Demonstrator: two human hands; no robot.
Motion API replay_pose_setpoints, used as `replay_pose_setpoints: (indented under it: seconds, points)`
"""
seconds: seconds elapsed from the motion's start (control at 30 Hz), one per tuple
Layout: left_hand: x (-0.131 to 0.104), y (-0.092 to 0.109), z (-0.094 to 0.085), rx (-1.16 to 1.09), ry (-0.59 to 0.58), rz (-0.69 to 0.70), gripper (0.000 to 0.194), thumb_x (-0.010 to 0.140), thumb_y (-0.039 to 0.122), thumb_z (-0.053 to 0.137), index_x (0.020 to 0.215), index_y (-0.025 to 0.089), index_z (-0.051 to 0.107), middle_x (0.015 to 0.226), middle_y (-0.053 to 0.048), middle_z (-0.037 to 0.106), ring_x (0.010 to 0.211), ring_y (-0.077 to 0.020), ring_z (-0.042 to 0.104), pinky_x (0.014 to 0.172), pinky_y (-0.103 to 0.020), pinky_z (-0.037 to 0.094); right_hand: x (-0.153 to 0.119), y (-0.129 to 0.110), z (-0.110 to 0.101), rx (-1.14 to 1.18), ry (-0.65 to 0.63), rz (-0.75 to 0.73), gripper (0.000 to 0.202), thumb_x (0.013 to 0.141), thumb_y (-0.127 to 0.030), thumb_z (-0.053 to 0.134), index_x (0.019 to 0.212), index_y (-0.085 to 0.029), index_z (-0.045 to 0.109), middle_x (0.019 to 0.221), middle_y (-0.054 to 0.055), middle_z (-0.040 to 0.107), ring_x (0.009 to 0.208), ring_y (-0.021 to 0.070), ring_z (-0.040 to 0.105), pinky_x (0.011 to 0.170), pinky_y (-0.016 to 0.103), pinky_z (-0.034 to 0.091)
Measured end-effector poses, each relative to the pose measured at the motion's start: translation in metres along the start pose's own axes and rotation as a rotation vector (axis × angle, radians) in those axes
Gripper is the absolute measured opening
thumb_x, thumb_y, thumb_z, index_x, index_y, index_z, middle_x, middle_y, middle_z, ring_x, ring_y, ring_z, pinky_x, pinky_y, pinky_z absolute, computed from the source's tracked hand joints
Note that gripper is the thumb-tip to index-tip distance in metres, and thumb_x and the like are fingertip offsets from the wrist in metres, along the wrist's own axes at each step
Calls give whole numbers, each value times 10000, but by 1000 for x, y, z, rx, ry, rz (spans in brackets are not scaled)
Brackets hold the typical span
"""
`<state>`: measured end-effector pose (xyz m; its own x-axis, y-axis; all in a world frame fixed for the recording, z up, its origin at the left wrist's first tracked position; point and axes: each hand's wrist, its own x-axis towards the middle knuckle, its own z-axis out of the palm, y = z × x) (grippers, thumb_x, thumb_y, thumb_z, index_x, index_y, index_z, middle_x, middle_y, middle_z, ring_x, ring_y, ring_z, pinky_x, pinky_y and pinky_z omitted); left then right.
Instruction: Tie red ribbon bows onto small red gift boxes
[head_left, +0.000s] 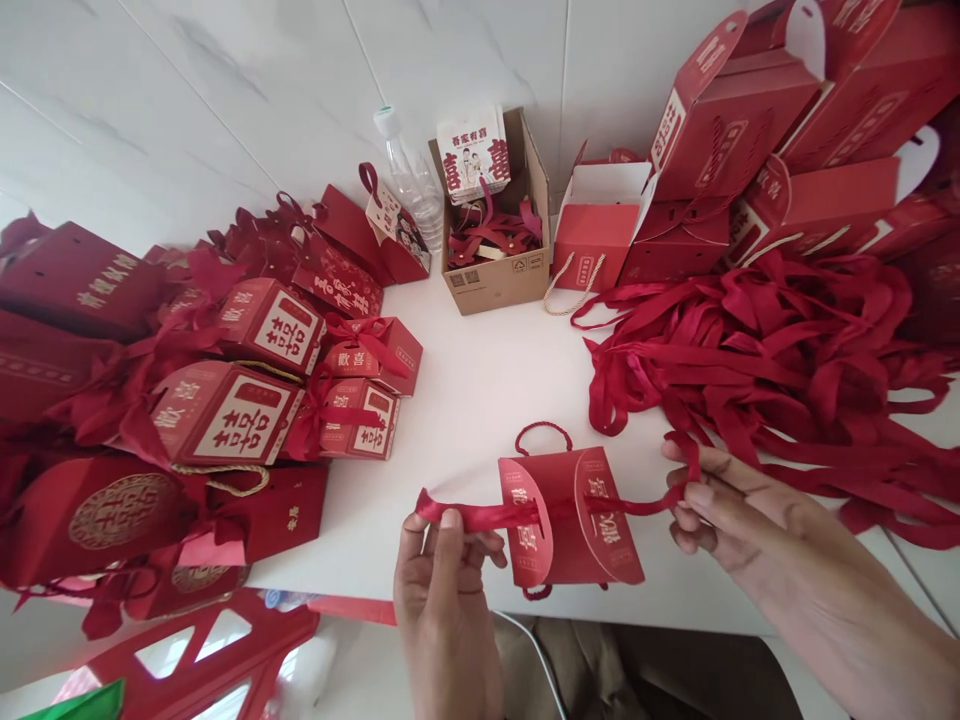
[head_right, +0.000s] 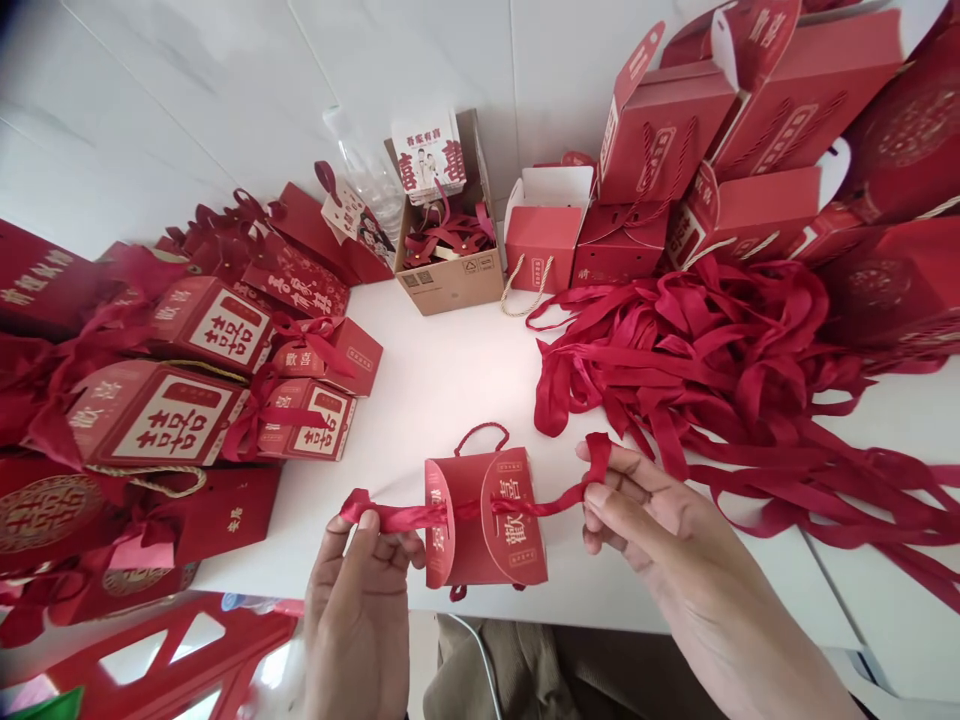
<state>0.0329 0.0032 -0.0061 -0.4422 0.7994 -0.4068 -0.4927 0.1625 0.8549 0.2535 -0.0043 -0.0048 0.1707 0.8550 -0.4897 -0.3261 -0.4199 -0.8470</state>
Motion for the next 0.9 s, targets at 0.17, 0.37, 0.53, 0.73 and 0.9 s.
replay_pose_setpoints:
  seconds: [0.17,0.37,0.53,0.73,0.9]
  points:
    - [-4,1,6,19,15,193,323,781,410,897,908,223,666,883,18,762,727,-118,717,687,-218,603,-4,5,3,117,43,-2,306,636,-405,951,898,-355,800,887,12,686,693,204,662,612,255,640]
    - [-14,12,22,224,-156,420,132,963,364,732,971,258,654,860,2,809,834,-141,755,814,-244,610,-8,-13,14,-83,60,-265,225,763,-495,873,830,-327,738,716,-42,669,633,132,650,605,145,589]
    - [-12,28,36,442,-370,331,102,987,346,694,988,249,662,774,11,757,722,-122,712,705,-194,588,-9,-44,50,-416,-23,-652,74,982,-364,692,1047,-367,656,895,-61,695,771,125,674,698,180,574]
    - [-4,39,37,606,-637,152,211,915,392,757,974,190,754,799,-35,713,757,-168,673,658,-234,556,4,-68,72,-912,-507,-1030,323,1060,-160,503,1337,-294,599,1194,37,689,1144,211,634,974,354,547]
    - [2,40,35,554,-595,52,451,974,544,647,726,172,708,637,-12,636,538,-99,518,477,-196,432,23,-64,56,-942,-549,-948,436,1061,-179,441,1488,-232,513,1375,83,654,1299,204,601,1090,389,514]
